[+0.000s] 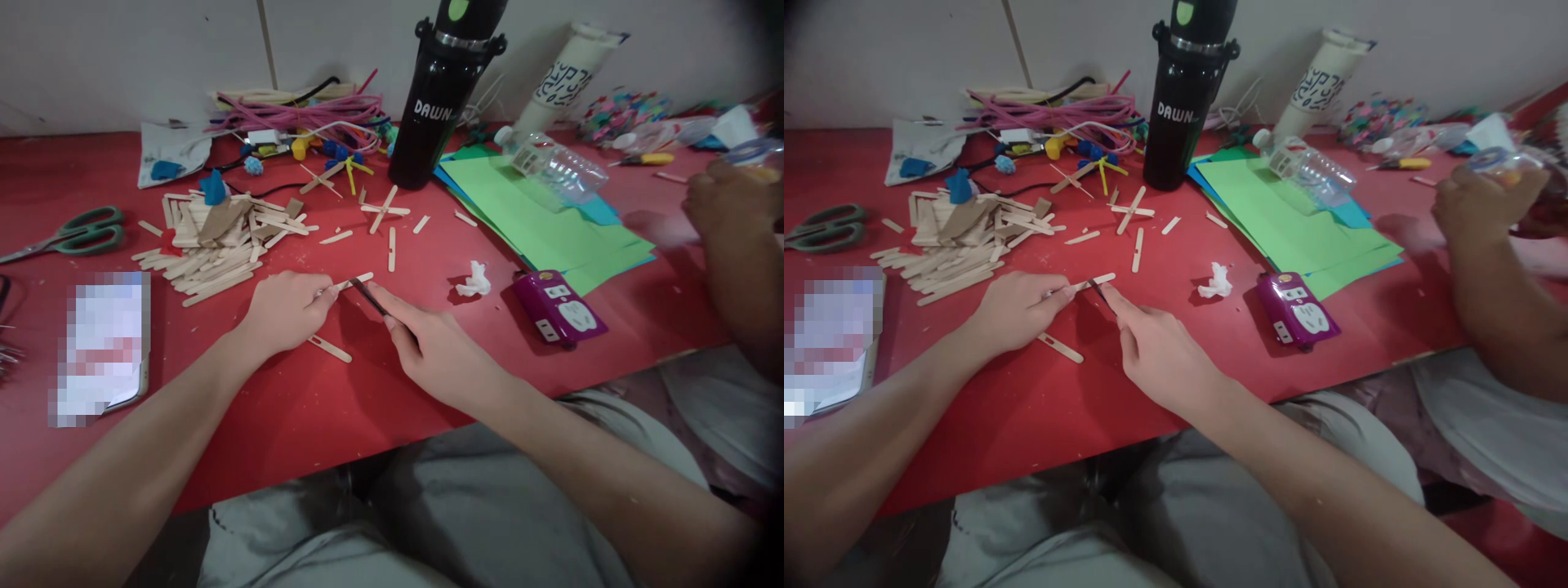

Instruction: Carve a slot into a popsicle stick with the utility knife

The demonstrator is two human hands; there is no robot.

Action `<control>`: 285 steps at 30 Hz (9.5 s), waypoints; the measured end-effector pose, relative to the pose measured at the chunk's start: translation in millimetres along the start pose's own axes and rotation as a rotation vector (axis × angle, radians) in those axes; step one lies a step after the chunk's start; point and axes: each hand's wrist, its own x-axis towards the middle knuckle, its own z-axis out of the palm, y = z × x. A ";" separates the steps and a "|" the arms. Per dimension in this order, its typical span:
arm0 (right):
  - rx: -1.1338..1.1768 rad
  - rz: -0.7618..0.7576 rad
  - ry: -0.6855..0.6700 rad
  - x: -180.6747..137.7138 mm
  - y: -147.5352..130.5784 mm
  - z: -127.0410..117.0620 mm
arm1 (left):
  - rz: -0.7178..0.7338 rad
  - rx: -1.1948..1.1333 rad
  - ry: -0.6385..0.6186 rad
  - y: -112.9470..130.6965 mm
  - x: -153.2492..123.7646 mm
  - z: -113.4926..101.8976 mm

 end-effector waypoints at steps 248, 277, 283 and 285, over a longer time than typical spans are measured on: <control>0.026 -0.045 0.002 -2.4 -1.7 2.0 | 0.016 0.036 0.042 0.0 -2.6 2.5; -0.066 -0.020 -0.047 -0.4 -6.2 -2.1 | 0.015 0.044 0.048 0.1 -0.7 5.0; -0.044 -0.022 -0.055 -1.0 -4.7 -2.2 | 0.015 0.035 0.044 0.8 -0.9 3.2; -0.010 -0.025 -0.042 -1.2 -3.4 -1.6 | 0.020 0.034 0.046 0.4 -1.0 3.0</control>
